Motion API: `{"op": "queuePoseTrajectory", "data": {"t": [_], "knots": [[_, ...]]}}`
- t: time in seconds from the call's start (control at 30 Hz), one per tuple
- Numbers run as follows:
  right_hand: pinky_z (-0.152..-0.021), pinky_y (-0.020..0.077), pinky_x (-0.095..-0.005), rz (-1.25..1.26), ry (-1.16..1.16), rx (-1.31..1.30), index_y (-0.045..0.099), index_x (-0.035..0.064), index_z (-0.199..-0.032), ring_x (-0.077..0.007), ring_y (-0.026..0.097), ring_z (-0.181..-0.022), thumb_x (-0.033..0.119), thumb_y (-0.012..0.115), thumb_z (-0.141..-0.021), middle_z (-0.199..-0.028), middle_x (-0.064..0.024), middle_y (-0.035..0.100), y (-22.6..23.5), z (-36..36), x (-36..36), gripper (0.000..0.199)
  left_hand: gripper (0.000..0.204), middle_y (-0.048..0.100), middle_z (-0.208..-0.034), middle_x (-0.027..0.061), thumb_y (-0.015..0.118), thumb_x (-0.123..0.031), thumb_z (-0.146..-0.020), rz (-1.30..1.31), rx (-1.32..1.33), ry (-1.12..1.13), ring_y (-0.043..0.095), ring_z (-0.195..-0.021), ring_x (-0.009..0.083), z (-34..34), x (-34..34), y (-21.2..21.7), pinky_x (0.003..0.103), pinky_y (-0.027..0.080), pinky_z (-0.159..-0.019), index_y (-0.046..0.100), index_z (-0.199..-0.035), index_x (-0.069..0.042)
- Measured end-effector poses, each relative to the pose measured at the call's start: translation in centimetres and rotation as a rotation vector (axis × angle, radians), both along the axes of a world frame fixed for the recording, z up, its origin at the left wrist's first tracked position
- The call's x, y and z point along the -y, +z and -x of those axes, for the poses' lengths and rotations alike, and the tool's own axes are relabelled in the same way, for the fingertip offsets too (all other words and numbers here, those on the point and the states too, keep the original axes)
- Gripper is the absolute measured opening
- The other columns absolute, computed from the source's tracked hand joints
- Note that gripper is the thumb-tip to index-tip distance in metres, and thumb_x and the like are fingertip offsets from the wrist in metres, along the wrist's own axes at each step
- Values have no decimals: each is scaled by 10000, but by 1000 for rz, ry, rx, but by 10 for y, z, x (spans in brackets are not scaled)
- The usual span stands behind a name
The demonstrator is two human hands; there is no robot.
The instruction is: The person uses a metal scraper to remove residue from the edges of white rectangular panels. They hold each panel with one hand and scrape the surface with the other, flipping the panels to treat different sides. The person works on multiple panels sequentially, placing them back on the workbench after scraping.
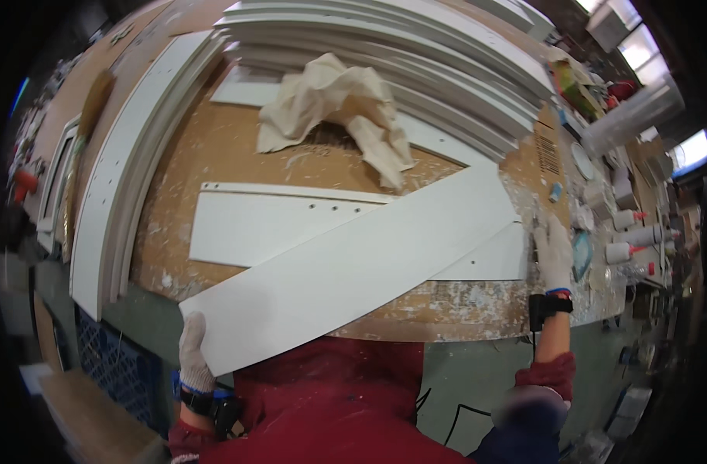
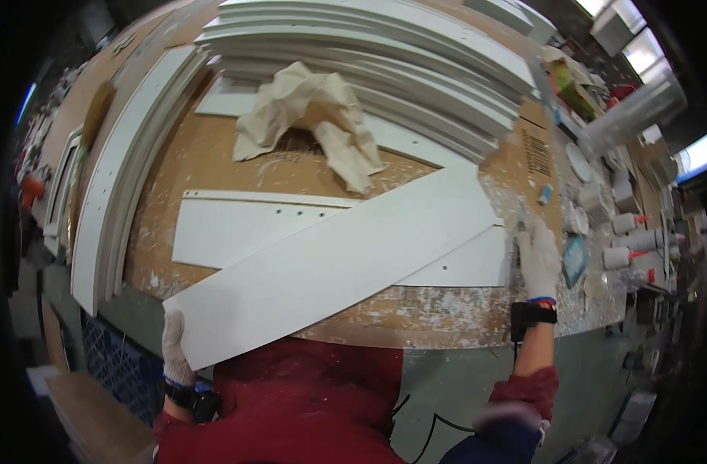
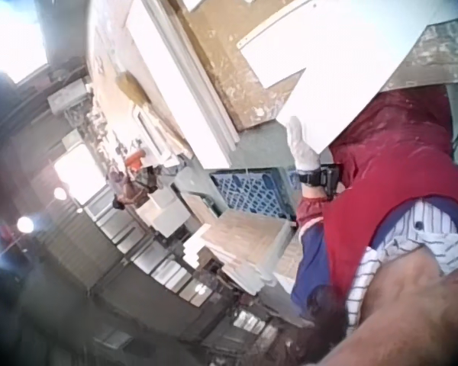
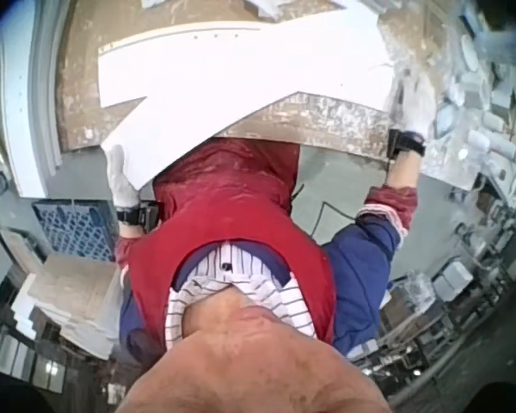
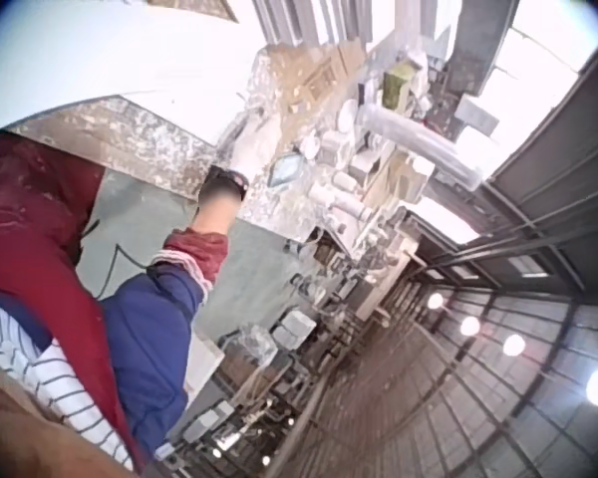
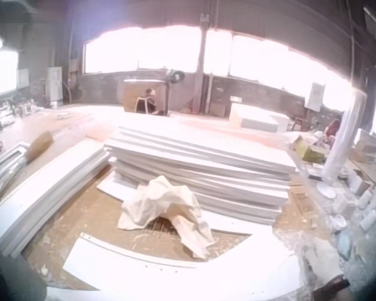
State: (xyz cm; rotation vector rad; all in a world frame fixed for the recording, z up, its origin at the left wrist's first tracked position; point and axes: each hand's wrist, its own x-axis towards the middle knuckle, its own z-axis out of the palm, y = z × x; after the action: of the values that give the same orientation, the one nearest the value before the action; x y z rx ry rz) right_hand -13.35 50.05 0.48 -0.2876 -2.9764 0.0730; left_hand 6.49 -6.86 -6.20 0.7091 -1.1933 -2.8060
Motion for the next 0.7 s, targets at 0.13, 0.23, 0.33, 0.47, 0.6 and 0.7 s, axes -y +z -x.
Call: {"op": "queuePoseTrajectory", "data": {"t": [0.13,0.23,0.33,0.47,0.6,0.7], "knots": [[-1038,369,-416,56,341,-142,468,-21,-1346,-394,481,-1217,251,500,-958,-1319,-234,510,11,-25,50,475,496,563,-1266,147,502,-333,-994,47,141,51,592,-1125,257,1,-1,10,385,518,-938,429,-1359,-4],[-1070,344,-402,14,602,-135,445,-31,-1360,-392,433,-1281,272,498,-966,-1374,-235,468,1,-44,89,500,454,606,-1165,90,513,-391,-986,74,284,158,620,-1010,177,-3,1,13,332,548,-843,509,-1257,-26],[-1064,362,-426,-42,691,-45,460,-20,-1354,-401,437,-1286,228,531,-935,-1383,-243,462,-4,-50,127,492,464,627,-938,70,469,-449,-989,-53,223,104,622,-750,136,-16,9,14,284,538,-639,550,-1169,-29],[-1065,363,-447,-109,724,-9,460,-12,-1355,-420,431,-1287,225,529,-926,-1390,-255,448,-8,-50,141,496,434,586,-785,50,562,-341,-944,210,269,-322,533,-584,88,-34,23,30,229,420,-490,501,-1206,-1],[-1075,348,-452,-149,759,-14,433,-11,-1373,-424,412,-1299,264,501,-933,-1407,-257,428,-14,-44,131,524,508,569,-814,49,649,-172,-877,141,50,-387,534,-669,116,-36,10,45,247,441,-566,418,-1287,18],[-1077,343,-455,-165,779,-7,416,-7,-1385,-426,408,-1302,285,487,-935,-1415,-257,416,-15,-40,128,541,575,614,-914,101,628,-144,-878,102,-11,-432,602,-772,166,-47,24,35,275,520,-670,364,-1362,21]]}}
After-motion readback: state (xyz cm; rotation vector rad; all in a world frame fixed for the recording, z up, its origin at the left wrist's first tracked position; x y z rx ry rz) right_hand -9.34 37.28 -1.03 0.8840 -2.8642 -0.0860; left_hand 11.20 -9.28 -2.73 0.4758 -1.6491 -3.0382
